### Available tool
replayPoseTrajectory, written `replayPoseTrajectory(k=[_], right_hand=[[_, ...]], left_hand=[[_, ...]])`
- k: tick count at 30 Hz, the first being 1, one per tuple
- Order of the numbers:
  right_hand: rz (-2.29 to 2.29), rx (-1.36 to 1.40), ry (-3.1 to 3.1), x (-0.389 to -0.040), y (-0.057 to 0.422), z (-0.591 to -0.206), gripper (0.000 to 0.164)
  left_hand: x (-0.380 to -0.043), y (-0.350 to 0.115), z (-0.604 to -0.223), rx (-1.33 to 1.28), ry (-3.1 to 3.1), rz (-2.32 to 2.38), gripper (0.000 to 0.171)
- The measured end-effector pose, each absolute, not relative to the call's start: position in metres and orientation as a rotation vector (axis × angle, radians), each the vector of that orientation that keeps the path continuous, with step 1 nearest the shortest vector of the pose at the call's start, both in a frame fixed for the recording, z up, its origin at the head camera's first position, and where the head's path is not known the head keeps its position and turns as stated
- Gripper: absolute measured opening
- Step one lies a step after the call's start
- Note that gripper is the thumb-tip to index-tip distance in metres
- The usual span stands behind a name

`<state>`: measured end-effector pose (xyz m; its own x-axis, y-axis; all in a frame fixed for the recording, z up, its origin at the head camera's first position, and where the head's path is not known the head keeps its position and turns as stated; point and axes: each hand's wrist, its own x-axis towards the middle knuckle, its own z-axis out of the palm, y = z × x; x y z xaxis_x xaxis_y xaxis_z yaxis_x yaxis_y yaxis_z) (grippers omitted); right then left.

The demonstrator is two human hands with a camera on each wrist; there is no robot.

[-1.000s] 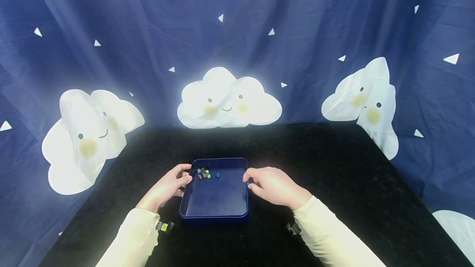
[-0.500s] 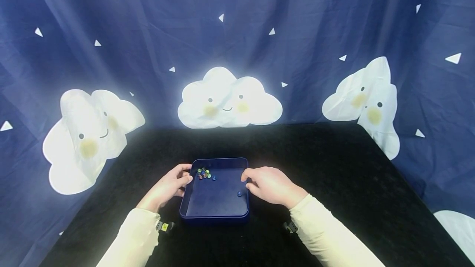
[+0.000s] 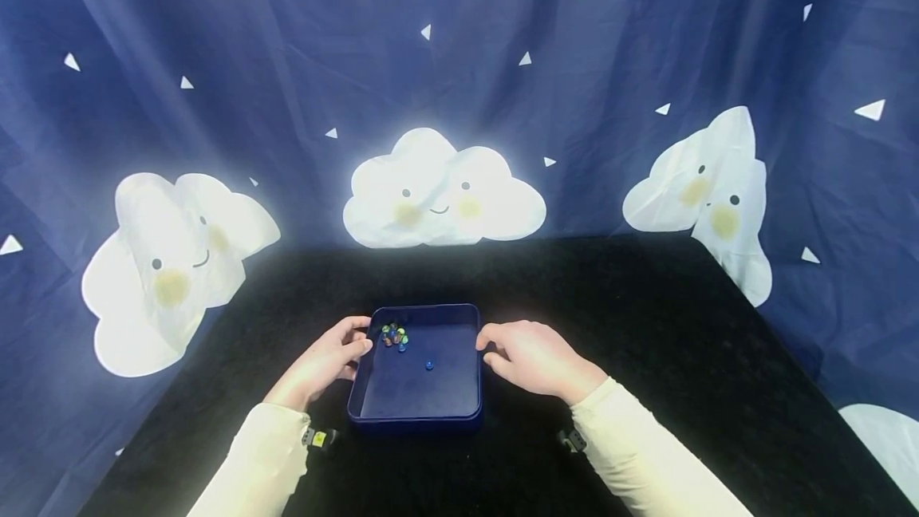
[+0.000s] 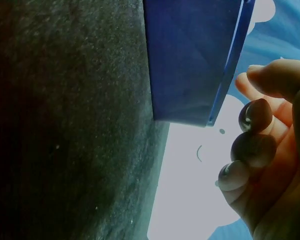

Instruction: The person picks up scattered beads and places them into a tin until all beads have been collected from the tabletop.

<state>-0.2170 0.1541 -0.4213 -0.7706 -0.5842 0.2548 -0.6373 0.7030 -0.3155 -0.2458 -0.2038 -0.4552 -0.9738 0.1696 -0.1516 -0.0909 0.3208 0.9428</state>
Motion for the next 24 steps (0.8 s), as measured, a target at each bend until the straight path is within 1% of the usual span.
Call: replayPoseTrajectory(k=[9,16,20,24], right_hand=[[0.604,0.936,-2.787,-0.217,0.171,-0.42,0.015],[0.634,0.833,-2.754,-0.219,0.206,-0.417,0.017],[0.648,0.747,-2.699,-0.22,0.225,-0.406,0.014],[0.614,0.663,-2.656,-0.22,0.24,-0.394,0.011]], left_hand=[[-0.246,-0.203,-0.454,0.054,2.36,1.716,0.046],[-0.247,-0.204,-0.456,0.051,2.378,1.706,0.047],[-0.248,-0.205,-0.456,0.069,2.508,1.654,0.045],[-0.246,-0.203,-0.447,0.202,2.813,1.438,0.046]])
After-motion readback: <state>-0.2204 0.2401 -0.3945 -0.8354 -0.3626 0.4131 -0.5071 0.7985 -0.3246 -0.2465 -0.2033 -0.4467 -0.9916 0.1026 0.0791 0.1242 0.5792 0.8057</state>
